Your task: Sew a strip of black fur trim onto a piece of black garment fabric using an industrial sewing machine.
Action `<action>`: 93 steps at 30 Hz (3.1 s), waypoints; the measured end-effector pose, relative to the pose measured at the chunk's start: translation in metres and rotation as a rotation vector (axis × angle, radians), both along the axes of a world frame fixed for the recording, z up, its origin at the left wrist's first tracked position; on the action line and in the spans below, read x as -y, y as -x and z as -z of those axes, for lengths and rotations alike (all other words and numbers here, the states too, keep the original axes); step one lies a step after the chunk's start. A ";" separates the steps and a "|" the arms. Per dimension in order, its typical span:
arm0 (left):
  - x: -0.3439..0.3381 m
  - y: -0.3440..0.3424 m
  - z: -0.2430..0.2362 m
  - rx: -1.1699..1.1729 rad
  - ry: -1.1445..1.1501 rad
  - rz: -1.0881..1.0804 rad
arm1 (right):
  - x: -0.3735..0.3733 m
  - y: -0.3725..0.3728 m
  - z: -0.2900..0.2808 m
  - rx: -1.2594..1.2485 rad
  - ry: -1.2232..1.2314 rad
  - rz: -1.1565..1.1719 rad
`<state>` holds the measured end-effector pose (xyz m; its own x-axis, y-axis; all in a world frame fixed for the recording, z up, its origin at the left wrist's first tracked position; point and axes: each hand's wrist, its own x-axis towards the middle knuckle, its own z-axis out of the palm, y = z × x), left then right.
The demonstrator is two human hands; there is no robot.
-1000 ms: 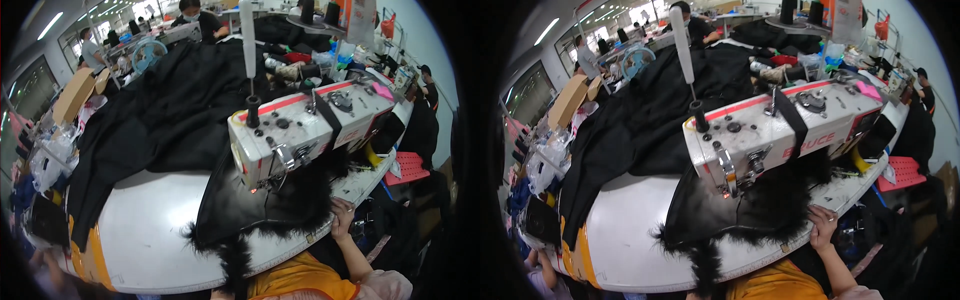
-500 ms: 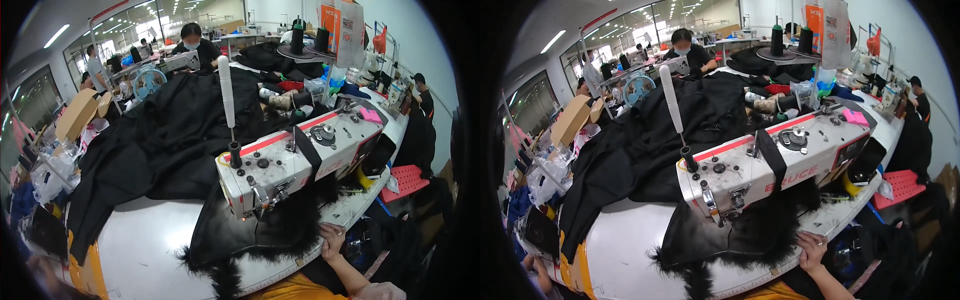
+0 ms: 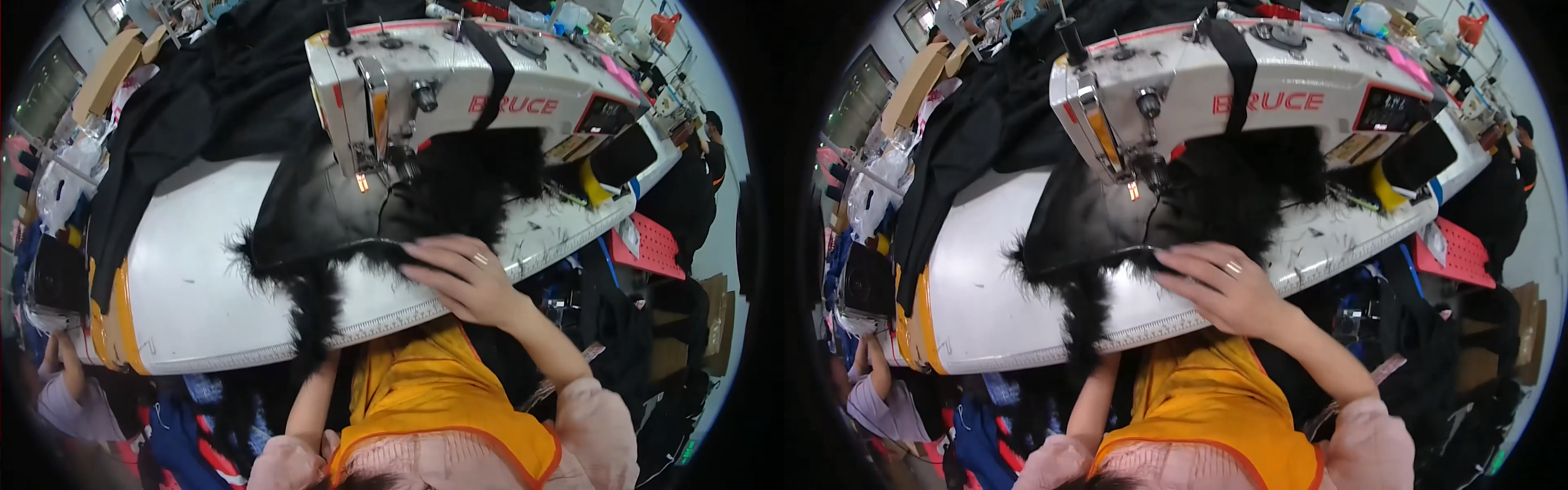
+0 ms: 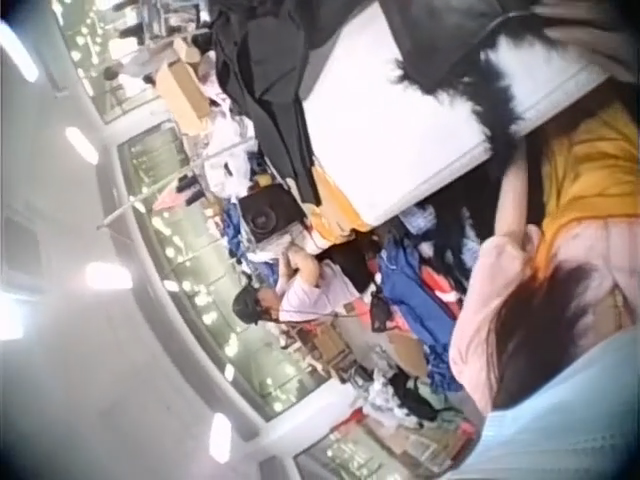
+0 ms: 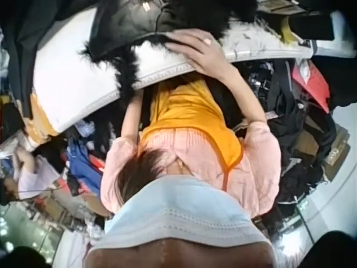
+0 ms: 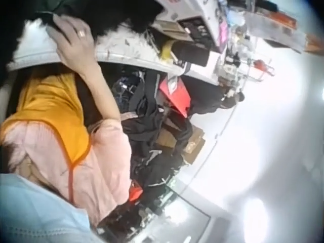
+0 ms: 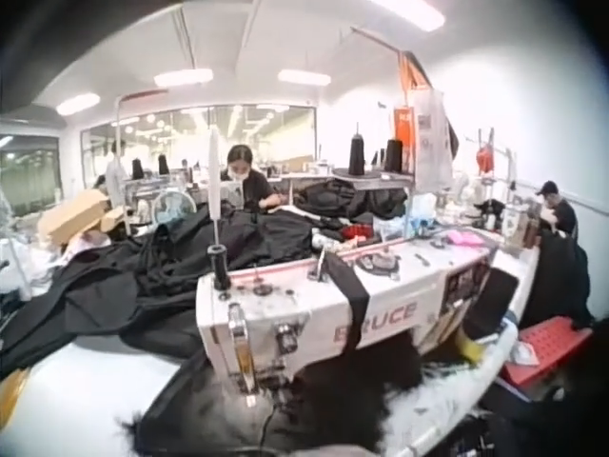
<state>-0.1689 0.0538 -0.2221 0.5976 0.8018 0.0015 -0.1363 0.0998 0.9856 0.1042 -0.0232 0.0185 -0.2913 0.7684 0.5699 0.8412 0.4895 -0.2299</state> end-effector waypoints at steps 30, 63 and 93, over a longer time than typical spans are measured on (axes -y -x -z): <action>-0.114 -0.045 -0.255 -0.900 -1.496 0.270 | -0.082 -0.029 0.044 0.366 -0.028 -0.049; -0.071 -0.073 -0.210 -0.484 -1.746 0.311 | -0.020 0.000 0.033 0.254 0.003 -0.078; -0.125 -0.074 -0.212 -0.453 -1.781 0.458 | -0.074 -0.025 0.014 0.251 0.697 0.132</action>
<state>-0.0950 0.1787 -0.0103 0.9278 -0.1551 0.3392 -0.1344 -0.9874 -0.0838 0.1297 0.0509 0.0050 -0.2292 0.9643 -0.1328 0.9506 0.1924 -0.2436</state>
